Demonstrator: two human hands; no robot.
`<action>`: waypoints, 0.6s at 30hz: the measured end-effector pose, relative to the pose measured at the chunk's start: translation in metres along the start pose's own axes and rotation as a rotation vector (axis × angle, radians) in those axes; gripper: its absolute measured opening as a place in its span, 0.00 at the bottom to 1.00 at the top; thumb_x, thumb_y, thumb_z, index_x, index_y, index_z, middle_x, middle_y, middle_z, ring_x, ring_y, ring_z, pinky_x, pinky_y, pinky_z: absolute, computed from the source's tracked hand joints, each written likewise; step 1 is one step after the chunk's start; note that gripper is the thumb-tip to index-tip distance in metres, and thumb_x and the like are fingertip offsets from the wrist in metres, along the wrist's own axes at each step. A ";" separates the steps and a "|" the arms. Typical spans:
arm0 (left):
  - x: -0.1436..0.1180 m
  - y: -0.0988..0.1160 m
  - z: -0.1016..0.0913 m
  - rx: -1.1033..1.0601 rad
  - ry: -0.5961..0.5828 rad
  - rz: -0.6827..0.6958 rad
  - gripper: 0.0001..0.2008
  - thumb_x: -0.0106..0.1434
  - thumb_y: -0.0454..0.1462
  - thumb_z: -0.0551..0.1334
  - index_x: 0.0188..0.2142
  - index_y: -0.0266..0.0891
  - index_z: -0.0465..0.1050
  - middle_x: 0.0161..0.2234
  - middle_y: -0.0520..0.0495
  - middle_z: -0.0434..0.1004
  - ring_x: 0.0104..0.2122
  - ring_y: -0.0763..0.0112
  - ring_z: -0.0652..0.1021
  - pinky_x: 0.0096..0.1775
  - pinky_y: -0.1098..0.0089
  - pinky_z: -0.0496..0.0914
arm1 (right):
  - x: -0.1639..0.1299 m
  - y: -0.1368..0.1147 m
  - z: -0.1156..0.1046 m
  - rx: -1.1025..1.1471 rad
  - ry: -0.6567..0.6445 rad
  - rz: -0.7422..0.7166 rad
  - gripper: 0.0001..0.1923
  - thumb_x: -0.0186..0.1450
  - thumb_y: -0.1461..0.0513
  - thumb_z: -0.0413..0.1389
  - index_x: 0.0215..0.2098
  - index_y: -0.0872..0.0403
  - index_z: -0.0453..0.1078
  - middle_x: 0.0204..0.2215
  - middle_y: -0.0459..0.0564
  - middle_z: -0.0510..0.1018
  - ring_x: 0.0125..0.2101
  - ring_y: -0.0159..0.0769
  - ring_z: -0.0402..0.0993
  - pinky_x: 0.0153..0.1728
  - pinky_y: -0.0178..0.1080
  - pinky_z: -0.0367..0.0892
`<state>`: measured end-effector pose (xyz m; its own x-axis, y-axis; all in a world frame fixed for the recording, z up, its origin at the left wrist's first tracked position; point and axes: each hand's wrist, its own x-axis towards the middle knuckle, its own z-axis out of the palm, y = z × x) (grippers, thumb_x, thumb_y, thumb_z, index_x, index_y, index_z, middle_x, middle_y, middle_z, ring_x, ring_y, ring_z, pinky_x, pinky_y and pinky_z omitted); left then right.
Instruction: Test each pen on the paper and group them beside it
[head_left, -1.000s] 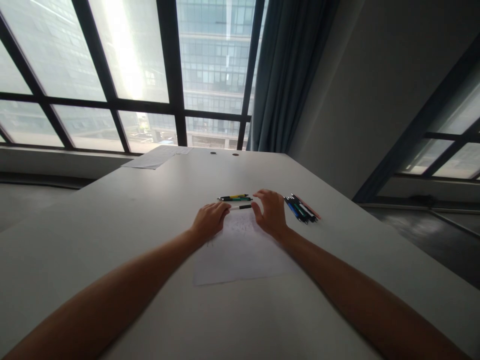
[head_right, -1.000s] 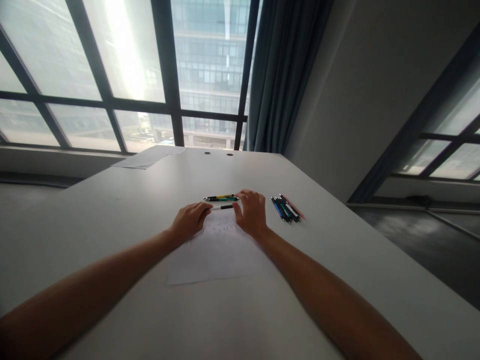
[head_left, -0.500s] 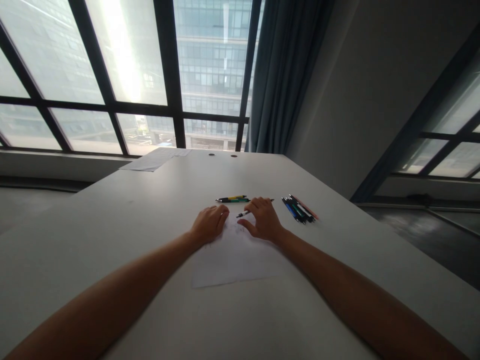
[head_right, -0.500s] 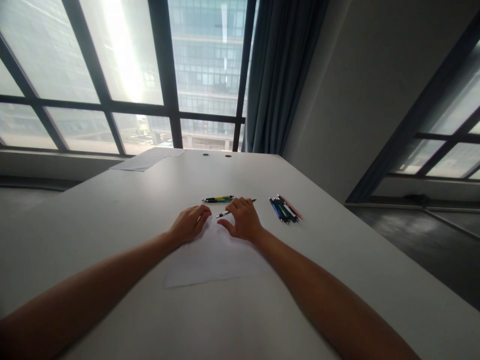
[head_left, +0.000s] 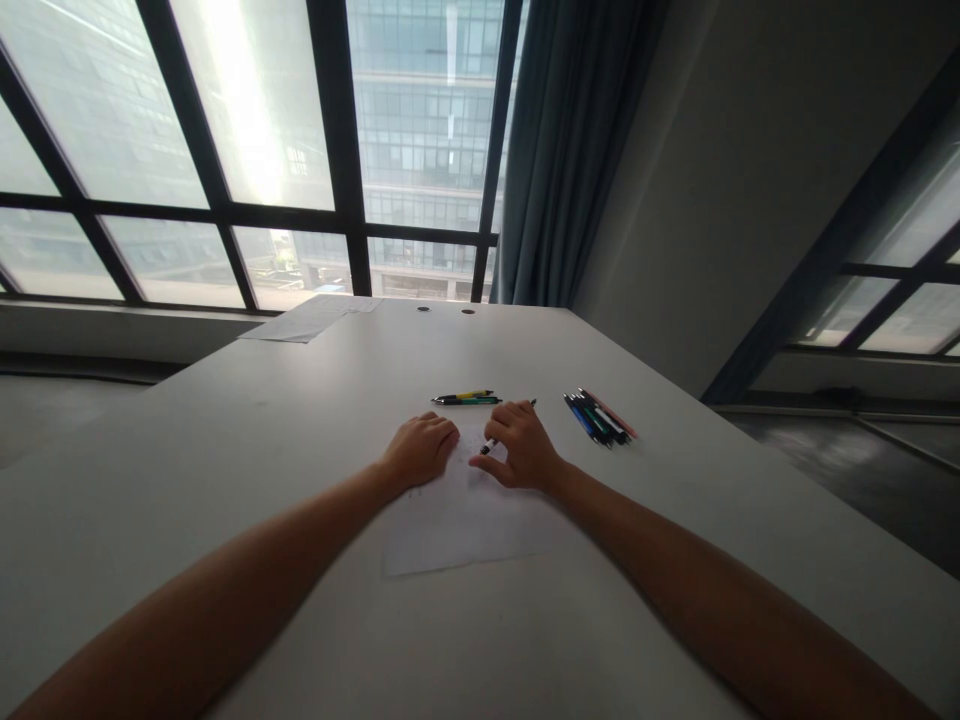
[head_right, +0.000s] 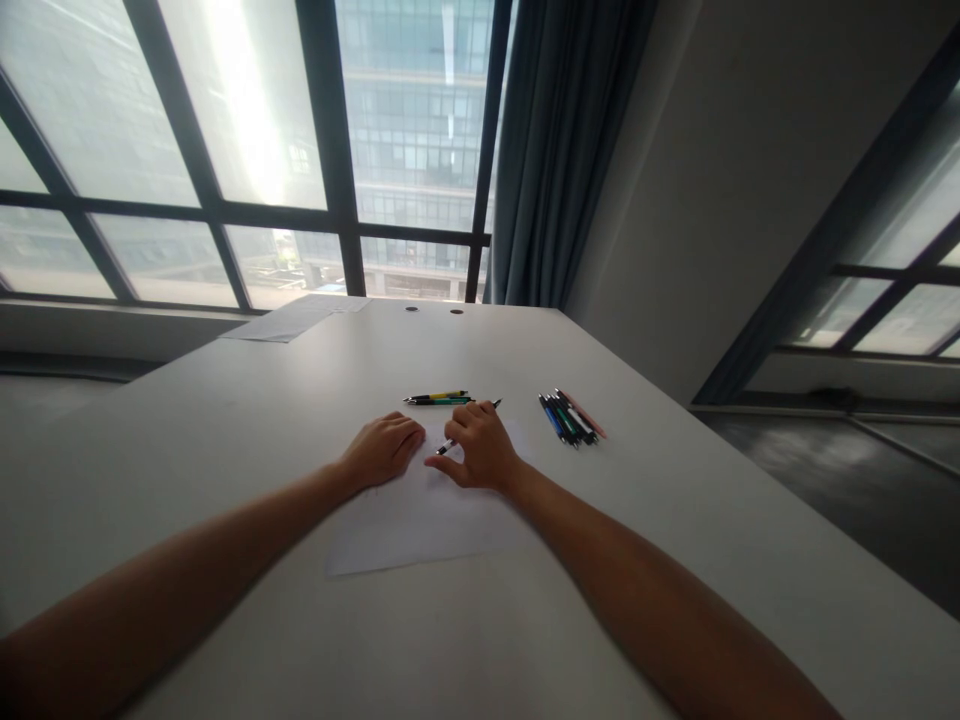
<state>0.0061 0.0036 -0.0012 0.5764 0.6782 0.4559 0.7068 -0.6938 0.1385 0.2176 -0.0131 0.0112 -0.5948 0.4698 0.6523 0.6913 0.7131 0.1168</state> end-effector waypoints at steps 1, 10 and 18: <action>0.000 0.000 0.000 0.001 -0.003 -0.001 0.13 0.69 0.37 0.51 0.35 0.40 0.74 0.35 0.46 0.79 0.39 0.64 0.75 0.43 0.65 0.69 | 0.000 0.000 0.000 -0.004 0.003 0.005 0.22 0.65 0.46 0.49 0.24 0.54 0.65 0.27 0.50 0.67 0.32 0.39 0.61 0.37 0.43 0.51; 0.000 -0.002 0.001 -0.016 0.016 0.016 0.13 0.68 0.37 0.52 0.35 0.40 0.74 0.34 0.46 0.79 0.37 0.64 0.75 0.42 0.65 0.70 | -0.001 0.001 0.003 -0.018 0.014 0.005 0.24 0.64 0.44 0.52 0.26 0.55 0.67 0.29 0.51 0.70 0.33 0.39 0.64 0.37 0.43 0.52; -0.001 -0.002 0.002 -0.015 0.020 0.016 0.13 0.68 0.37 0.52 0.35 0.41 0.75 0.34 0.46 0.79 0.38 0.63 0.75 0.42 0.64 0.70 | 0.003 0.006 -0.001 0.043 0.054 0.032 0.24 0.67 0.46 0.50 0.24 0.54 0.67 0.28 0.53 0.71 0.31 0.38 0.65 0.35 0.41 0.57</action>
<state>0.0048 0.0053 -0.0033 0.5792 0.6622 0.4754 0.6910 -0.7082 0.1446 0.2205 -0.0075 0.0146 -0.5488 0.4651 0.6946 0.6906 0.7204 0.0633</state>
